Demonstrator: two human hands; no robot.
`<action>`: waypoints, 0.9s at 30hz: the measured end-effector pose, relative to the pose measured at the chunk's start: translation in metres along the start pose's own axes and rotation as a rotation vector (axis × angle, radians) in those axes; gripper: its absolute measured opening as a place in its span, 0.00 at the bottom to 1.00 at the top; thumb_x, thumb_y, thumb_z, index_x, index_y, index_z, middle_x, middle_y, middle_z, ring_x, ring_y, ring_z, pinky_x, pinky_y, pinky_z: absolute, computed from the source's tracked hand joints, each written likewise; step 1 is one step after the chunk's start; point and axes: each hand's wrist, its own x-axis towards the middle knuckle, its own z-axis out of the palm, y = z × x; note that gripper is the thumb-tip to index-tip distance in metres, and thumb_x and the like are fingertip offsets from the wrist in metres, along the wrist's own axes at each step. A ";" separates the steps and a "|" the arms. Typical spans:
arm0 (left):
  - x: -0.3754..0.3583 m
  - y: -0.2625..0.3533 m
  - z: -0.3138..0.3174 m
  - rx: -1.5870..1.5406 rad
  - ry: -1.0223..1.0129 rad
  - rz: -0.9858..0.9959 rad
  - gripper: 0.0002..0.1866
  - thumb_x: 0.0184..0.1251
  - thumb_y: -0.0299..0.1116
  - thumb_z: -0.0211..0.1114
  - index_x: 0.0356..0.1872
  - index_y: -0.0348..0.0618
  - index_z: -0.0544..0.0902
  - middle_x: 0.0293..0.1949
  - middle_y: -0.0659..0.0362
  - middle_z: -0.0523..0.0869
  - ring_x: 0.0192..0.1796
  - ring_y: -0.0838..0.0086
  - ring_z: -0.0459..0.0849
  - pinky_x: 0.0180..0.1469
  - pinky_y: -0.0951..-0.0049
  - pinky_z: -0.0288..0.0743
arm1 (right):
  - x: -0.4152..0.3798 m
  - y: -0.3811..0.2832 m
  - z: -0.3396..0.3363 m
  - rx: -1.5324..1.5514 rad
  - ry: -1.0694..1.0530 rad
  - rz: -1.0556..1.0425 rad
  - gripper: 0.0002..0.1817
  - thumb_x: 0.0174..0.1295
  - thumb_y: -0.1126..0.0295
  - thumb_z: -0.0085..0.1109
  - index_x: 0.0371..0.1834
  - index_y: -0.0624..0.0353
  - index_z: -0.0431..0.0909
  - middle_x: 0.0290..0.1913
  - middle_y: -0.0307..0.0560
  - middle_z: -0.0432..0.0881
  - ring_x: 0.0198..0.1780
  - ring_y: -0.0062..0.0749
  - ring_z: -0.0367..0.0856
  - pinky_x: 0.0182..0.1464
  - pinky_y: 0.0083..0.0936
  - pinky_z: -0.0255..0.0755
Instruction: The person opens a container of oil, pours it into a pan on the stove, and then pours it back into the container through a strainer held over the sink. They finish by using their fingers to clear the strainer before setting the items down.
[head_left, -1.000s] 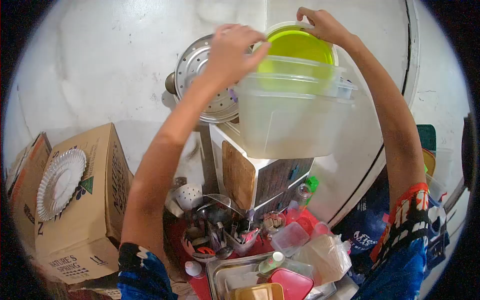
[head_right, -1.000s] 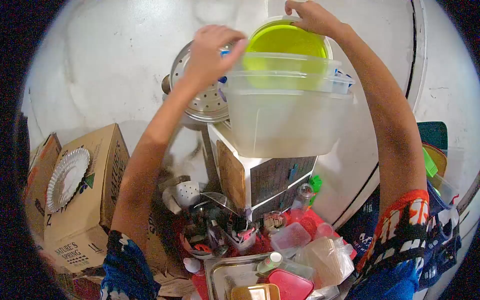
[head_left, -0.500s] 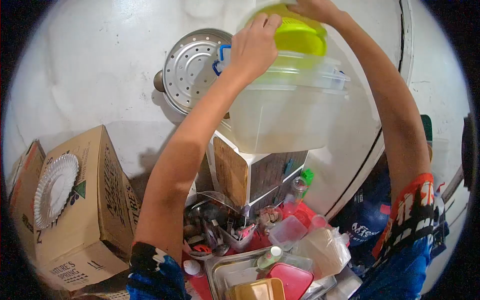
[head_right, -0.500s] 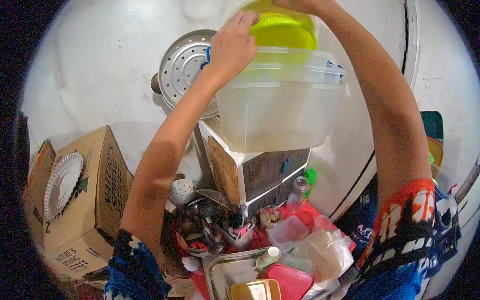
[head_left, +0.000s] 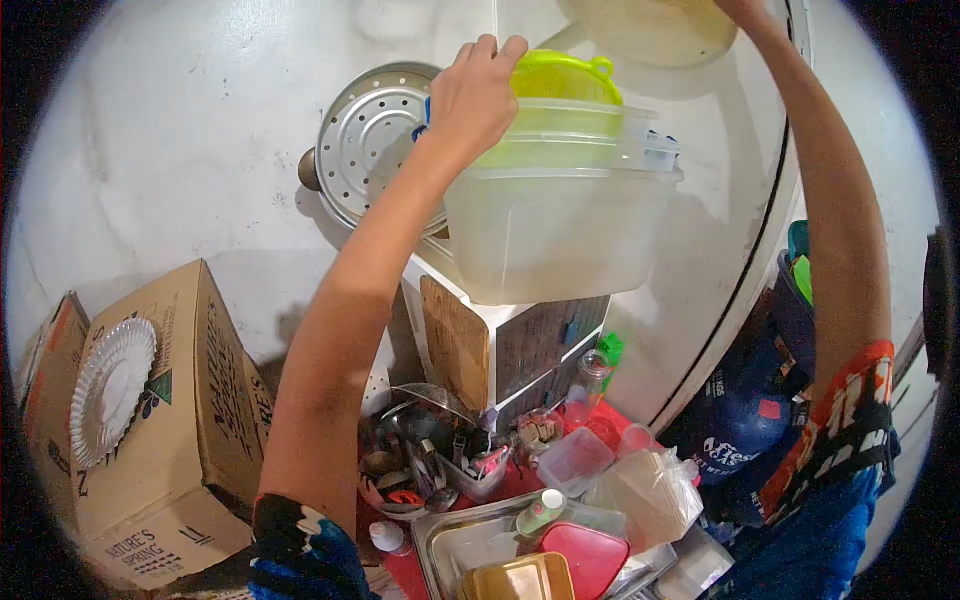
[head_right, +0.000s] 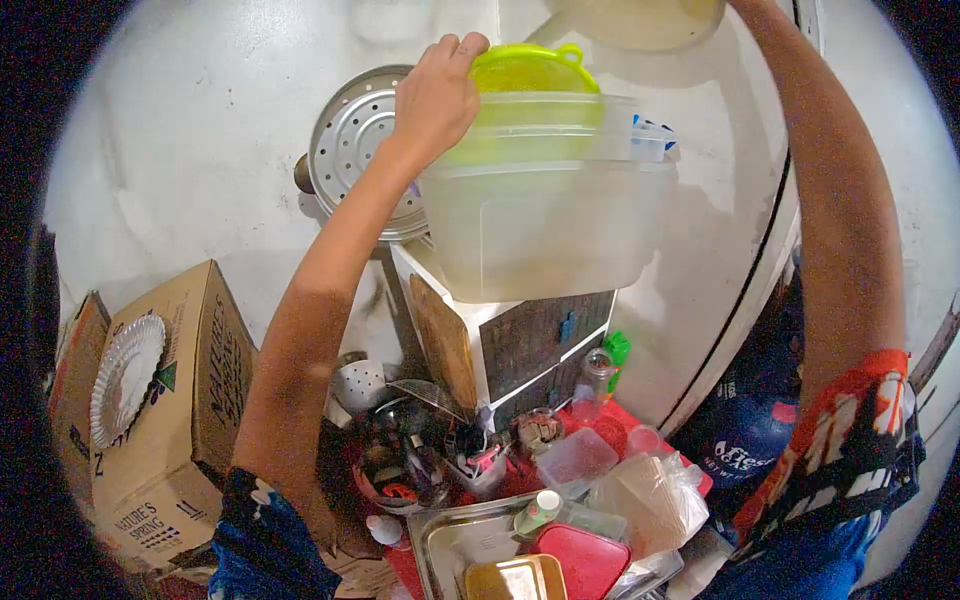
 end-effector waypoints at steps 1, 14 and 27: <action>0.000 0.000 0.001 -0.001 -0.030 -0.002 0.13 0.60 0.28 0.53 0.47 0.49 0.72 0.40 0.55 0.77 0.45 0.59 0.79 0.43 0.56 0.75 | 0.002 0.002 -0.017 -0.006 -0.001 -0.003 0.15 0.55 0.72 0.54 0.47 0.53 0.67 0.28 0.59 0.81 0.34 0.59 0.80 0.36 0.48 0.70; -0.017 0.004 -0.018 0.200 -0.014 0.002 0.25 0.69 0.55 0.50 0.50 0.44 0.80 0.45 0.50 0.79 0.50 0.59 0.76 0.52 0.57 0.67 | -0.075 0.105 -0.228 -0.727 -0.081 -0.337 0.26 0.64 0.59 0.56 0.65 0.46 0.67 0.40 0.56 0.84 0.45 0.45 0.84 0.47 0.30 0.75; -0.202 0.187 -0.166 -1.101 -1.227 -0.261 0.26 0.54 0.53 0.71 0.35 0.35 0.84 0.25 0.56 0.83 0.26 0.72 0.81 0.31 0.71 0.75 | -0.244 -0.138 -0.304 0.662 -0.536 0.755 0.25 0.60 0.70 0.64 0.61 0.56 0.68 0.36 0.43 0.83 0.36 0.18 0.80 0.36 0.14 0.72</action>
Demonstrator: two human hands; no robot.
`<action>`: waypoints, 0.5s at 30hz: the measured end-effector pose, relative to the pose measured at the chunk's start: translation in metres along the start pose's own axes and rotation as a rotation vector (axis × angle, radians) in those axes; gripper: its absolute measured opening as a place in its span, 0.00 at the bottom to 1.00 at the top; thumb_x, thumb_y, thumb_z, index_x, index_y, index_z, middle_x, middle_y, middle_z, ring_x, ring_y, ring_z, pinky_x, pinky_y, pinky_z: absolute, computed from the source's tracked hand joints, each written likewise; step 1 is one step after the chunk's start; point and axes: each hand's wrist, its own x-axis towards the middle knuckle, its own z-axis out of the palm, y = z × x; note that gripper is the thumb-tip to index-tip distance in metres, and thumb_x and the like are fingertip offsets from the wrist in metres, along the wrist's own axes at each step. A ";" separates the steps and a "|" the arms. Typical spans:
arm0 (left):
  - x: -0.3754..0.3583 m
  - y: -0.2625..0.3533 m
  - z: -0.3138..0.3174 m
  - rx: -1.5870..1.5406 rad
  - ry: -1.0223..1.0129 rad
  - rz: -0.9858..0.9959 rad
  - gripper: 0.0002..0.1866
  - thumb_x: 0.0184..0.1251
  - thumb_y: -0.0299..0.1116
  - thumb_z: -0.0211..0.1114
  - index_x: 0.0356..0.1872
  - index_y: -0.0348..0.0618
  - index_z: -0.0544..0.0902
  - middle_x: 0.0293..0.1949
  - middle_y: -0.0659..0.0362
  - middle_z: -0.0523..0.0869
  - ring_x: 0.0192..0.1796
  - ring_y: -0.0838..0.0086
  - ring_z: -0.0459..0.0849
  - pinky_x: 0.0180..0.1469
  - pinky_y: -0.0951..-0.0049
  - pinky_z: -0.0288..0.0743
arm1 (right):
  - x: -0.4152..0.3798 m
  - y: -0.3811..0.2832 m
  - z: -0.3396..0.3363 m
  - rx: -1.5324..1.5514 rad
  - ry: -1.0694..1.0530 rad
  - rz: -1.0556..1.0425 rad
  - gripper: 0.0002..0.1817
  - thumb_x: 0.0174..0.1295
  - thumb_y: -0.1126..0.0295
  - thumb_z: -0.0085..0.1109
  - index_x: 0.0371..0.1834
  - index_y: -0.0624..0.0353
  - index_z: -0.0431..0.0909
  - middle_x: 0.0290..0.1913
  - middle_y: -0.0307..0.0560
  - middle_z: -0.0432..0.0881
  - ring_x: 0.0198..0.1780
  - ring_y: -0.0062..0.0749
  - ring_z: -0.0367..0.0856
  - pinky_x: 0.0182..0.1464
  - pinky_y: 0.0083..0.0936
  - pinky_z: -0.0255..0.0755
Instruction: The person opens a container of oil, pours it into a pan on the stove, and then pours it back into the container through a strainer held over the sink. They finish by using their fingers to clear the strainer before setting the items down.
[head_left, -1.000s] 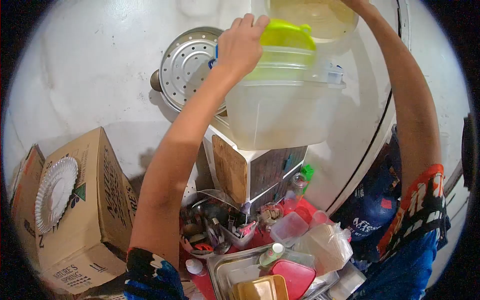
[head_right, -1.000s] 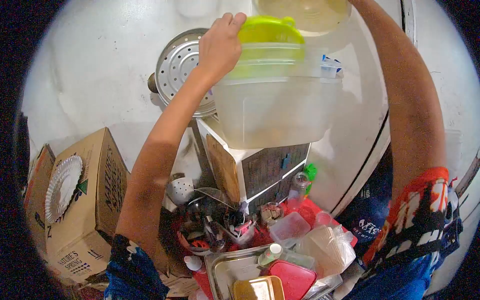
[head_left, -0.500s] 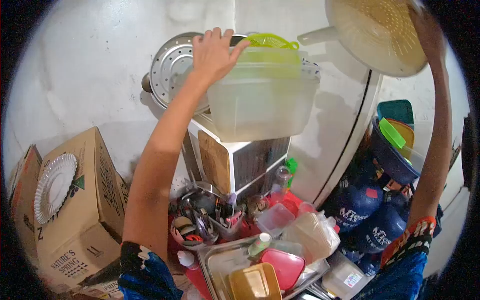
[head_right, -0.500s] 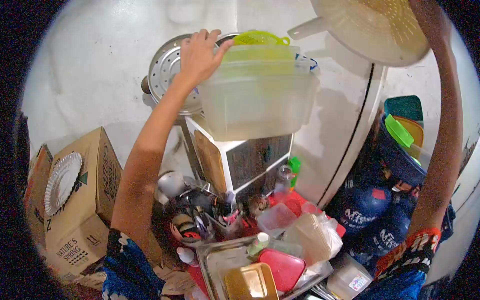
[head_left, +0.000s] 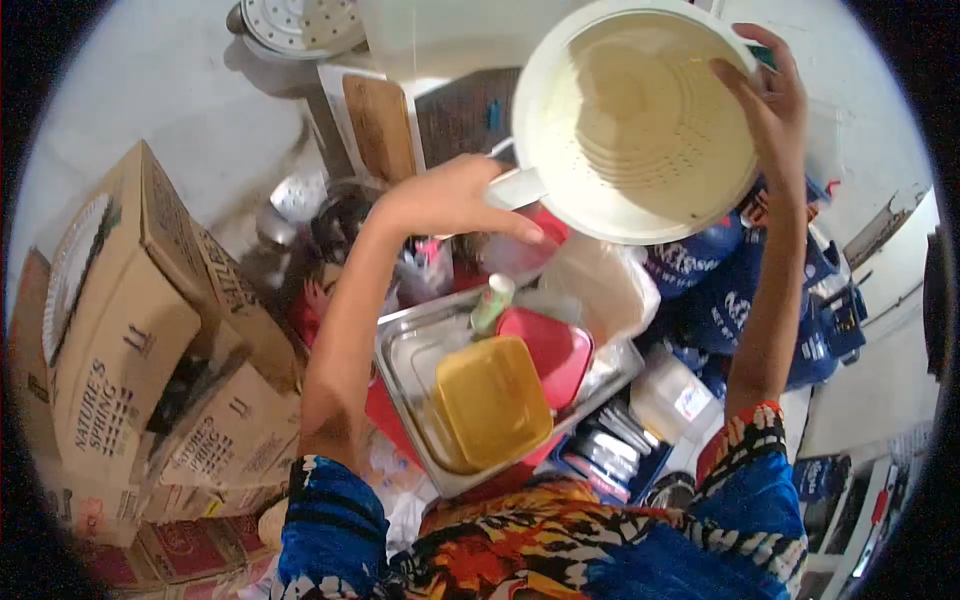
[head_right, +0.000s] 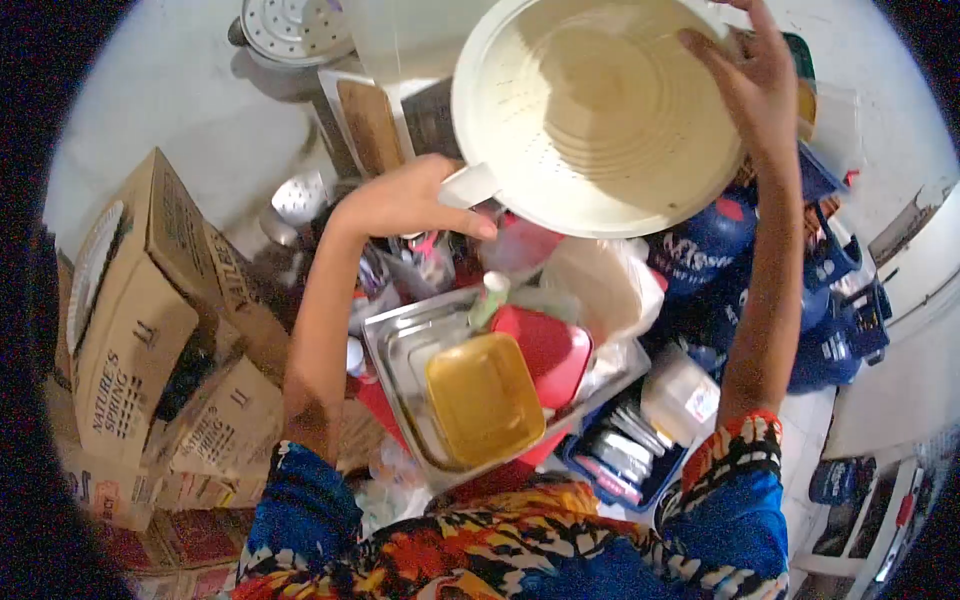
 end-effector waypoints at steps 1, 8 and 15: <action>-0.017 -0.005 0.016 -0.263 -0.020 -0.086 0.21 0.58 0.48 0.69 0.35 0.36 0.83 0.23 0.59 0.82 0.23 0.76 0.79 0.28 0.74 0.73 | -0.014 -0.004 0.010 0.063 -0.040 0.017 0.27 0.60 0.70 0.64 0.62 0.55 0.67 0.37 0.43 0.82 0.37 0.18 0.79 0.37 0.14 0.71; -0.193 0.010 0.103 -0.628 0.156 -0.427 0.10 0.68 0.34 0.61 0.34 0.35 0.80 0.18 0.65 0.75 0.17 0.85 0.70 0.20 0.80 0.62 | -0.163 -0.049 0.055 0.609 0.068 0.408 0.30 0.66 0.57 0.52 0.67 0.56 0.58 0.39 0.43 0.76 0.38 0.27 0.75 0.43 0.26 0.71; -0.315 0.040 0.157 -0.864 0.444 -0.622 0.12 0.68 0.34 0.62 0.33 0.32 0.78 0.17 0.63 0.75 0.17 0.84 0.69 0.19 0.80 0.62 | -0.391 -0.028 0.146 -0.224 -0.781 0.778 0.22 0.59 0.51 0.58 0.32 0.63 0.82 0.27 0.56 0.83 0.31 0.46 0.83 0.35 0.38 0.74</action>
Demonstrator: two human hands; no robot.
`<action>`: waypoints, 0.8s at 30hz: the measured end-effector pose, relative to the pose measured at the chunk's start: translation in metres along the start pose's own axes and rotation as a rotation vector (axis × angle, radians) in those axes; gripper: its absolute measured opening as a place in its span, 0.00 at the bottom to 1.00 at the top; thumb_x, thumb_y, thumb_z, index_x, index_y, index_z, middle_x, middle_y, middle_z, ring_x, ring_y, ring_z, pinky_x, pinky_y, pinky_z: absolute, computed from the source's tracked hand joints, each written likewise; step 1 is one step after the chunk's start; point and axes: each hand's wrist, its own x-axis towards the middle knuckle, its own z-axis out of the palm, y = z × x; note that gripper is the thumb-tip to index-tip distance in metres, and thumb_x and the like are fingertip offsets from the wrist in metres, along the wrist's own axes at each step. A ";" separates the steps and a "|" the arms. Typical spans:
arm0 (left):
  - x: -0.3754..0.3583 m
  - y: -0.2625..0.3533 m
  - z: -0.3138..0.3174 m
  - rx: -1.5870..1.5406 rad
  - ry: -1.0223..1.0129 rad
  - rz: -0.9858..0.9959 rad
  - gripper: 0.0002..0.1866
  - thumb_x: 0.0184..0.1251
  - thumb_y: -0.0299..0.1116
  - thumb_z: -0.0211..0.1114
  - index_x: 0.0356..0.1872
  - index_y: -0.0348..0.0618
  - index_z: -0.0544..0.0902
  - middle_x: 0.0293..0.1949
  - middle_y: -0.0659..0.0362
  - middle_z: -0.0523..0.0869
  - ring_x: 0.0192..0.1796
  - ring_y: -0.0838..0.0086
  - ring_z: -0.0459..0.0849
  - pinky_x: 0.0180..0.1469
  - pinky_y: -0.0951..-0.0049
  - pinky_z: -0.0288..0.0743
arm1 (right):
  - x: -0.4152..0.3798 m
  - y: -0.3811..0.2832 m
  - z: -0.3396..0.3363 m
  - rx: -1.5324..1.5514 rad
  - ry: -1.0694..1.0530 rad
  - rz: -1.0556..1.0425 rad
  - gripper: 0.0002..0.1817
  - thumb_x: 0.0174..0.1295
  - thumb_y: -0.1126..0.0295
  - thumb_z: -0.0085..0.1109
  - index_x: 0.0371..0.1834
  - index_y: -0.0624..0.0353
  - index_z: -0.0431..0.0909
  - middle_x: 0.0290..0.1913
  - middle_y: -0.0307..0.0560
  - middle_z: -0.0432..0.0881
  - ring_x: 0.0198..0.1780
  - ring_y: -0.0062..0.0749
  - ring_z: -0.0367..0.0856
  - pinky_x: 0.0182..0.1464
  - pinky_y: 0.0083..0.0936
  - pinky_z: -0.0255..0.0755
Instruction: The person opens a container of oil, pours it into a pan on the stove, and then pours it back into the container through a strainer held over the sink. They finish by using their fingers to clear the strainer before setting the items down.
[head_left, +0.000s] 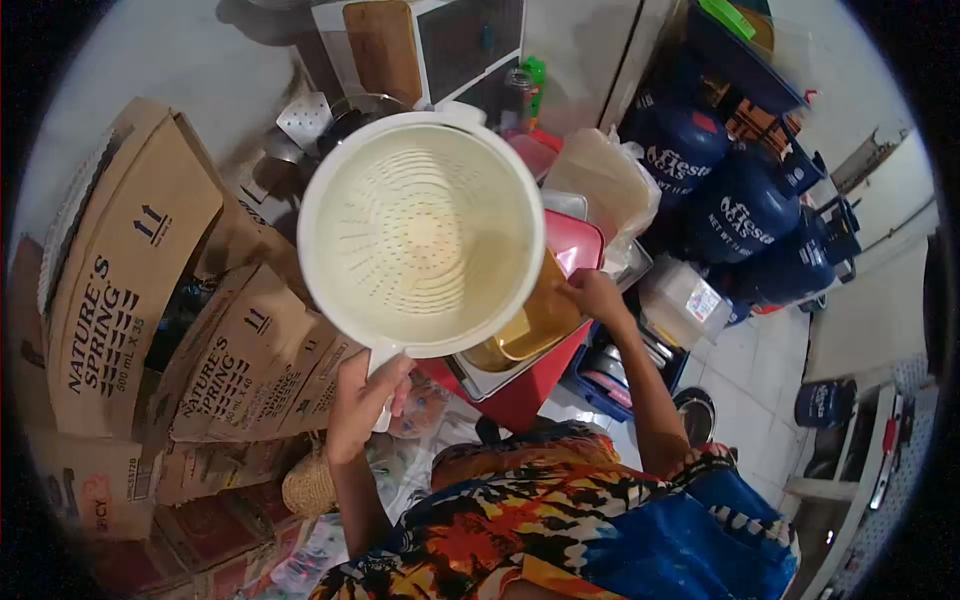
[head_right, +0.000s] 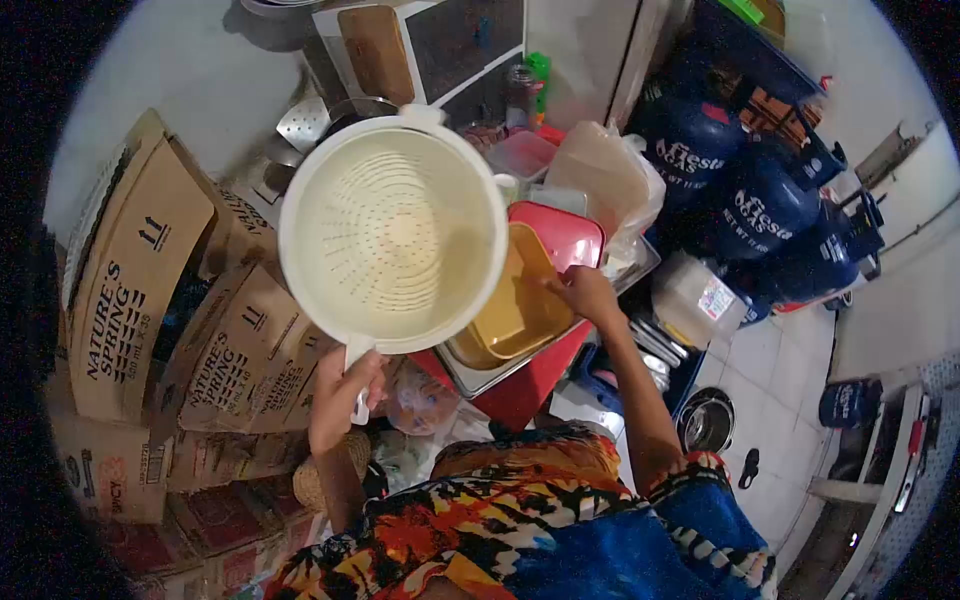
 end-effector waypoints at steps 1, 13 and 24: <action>-0.007 -0.003 -0.003 -0.047 0.061 -0.005 0.12 0.68 0.34 0.62 0.34 0.32 0.77 0.17 0.63 0.74 0.17 0.83 0.69 0.19 0.80 0.62 | -0.005 -0.007 0.009 0.006 0.005 0.016 0.22 0.59 0.51 0.58 0.32 0.63 0.82 0.27 0.56 0.83 0.31 0.46 0.83 0.35 0.38 0.74; 0.008 0.020 0.085 -0.187 -0.124 0.134 0.15 0.69 0.37 0.60 0.41 0.30 0.76 0.16 0.63 0.71 0.15 0.82 0.66 0.21 0.80 0.65 | -0.103 0.074 -0.073 1.102 0.629 0.096 0.07 0.57 0.68 0.56 0.28 0.61 0.78 0.24 0.34 0.76 0.24 0.17 0.71 0.28 0.17 0.63; -0.003 -0.052 0.326 -0.016 -0.623 -0.001 0.12 0.69 0.35 0.60 0.40 0.34 0.76 0.16 0.63 0.73 0.14 0.82 0.68 0.17 0.81 0.65 | -0.472 0.235 -0.028 0.533 1.000 0.890 0.14 0.51 0.66 0.55 0.30 0.69 0.78 0.23 0.59 0.79 0.29 0.38 0.82 0.34 0.33 0.73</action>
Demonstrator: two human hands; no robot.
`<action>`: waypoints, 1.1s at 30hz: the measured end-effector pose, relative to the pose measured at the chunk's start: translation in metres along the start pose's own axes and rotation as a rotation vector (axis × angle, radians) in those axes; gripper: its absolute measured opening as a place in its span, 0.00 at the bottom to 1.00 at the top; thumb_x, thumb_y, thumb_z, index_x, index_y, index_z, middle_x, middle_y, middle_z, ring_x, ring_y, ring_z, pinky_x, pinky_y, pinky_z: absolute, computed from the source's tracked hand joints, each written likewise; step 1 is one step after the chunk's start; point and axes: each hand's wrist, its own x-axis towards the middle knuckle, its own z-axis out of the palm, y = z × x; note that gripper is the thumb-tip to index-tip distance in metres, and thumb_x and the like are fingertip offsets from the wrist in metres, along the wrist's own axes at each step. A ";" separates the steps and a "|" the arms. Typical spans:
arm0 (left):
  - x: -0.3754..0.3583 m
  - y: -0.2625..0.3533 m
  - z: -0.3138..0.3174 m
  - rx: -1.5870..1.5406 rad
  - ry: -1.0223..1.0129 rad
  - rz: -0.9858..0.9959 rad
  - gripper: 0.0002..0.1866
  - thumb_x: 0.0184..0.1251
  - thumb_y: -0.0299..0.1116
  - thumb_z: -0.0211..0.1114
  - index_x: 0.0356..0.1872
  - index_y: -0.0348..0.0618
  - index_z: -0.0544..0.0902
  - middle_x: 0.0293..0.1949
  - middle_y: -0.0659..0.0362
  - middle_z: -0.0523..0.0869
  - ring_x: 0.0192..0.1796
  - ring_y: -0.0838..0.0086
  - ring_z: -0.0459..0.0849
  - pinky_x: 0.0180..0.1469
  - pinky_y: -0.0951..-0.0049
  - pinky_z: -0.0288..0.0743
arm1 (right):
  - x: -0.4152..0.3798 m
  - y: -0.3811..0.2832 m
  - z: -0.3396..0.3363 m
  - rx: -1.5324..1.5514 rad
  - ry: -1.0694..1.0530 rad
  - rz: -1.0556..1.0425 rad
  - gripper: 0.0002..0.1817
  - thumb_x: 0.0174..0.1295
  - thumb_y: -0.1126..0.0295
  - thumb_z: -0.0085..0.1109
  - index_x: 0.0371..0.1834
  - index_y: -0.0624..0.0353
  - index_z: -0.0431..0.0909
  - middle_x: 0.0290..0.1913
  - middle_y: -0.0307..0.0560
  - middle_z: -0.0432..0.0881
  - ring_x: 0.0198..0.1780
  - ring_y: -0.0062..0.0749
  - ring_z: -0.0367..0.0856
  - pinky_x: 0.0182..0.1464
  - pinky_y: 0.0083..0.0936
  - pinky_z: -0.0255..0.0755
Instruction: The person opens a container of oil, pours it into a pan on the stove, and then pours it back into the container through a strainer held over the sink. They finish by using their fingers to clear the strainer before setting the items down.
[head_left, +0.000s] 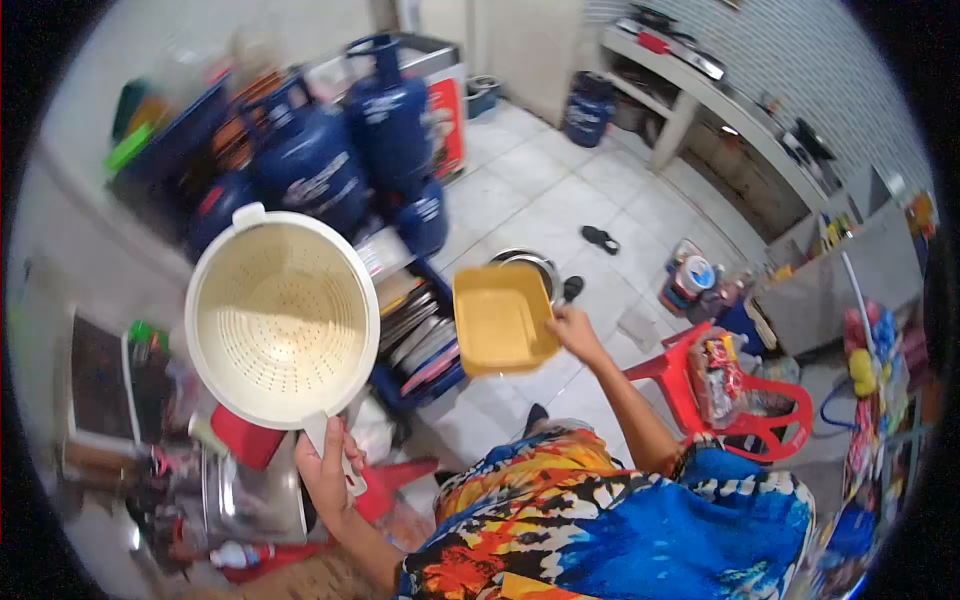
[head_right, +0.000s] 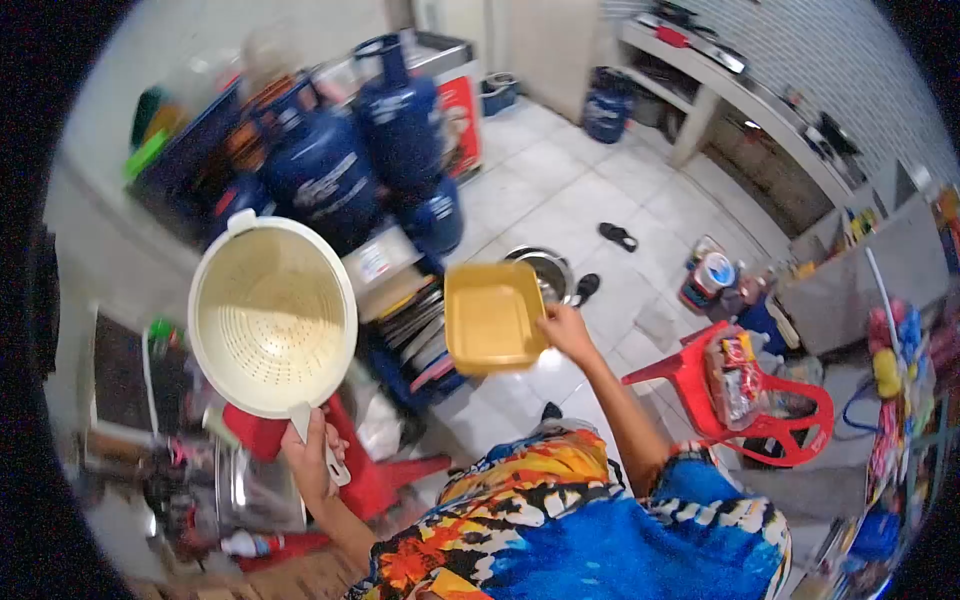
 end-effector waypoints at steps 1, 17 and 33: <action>0.012 -0.003 0.047 0.053 -0.026 0.004 0.11 0.69 0.35 0.60 0.39 0.35 0.76 0.17 0.63 0.73 0.14 0.82 0.68 0.17 0.81 0.65 | 0.008 0.048 -0.031 -0.080 -0.004 0.012 0.15 0.50 0.65 0.55 0.32 0.68 0.79 0.23 0.59 0.79 0.29 0.44 0.83 0.34 0.36 0.74; 0.094 -0.043 0.496 0.174 -0.784 -0.229 0.12 0.66 0.38 0.62 0.37 0.37 0.77 0.19 0.62 0.76 0.17 0.81 0.73 0.20 0.81 0.71 | 0.105 0.187 -0.293 0.127 0.531 0.121 0.15 0.54 0.66 0.57 0.22 0.68 0.69 0.18 0.51 0.72 0.22 0.29 0.72 0.29 0.29 0.69; 0.281 -0.074 0.956 0.255 -0.927 -0.158 0.12 0.66 0.38 0.63 0.33 0.38 0.76 0.17 0.62 0.74 0.14 0.81 0.70 0.22 0.77 0.72 | 0.297 0.352 -0.520 0.154 0.819 0.421 0.12 0.56 0.69 0.59 0.19 0.62 0.71 0.16 0.37 0.71 0.19 0.17 0.68 0.21 0.21 0.61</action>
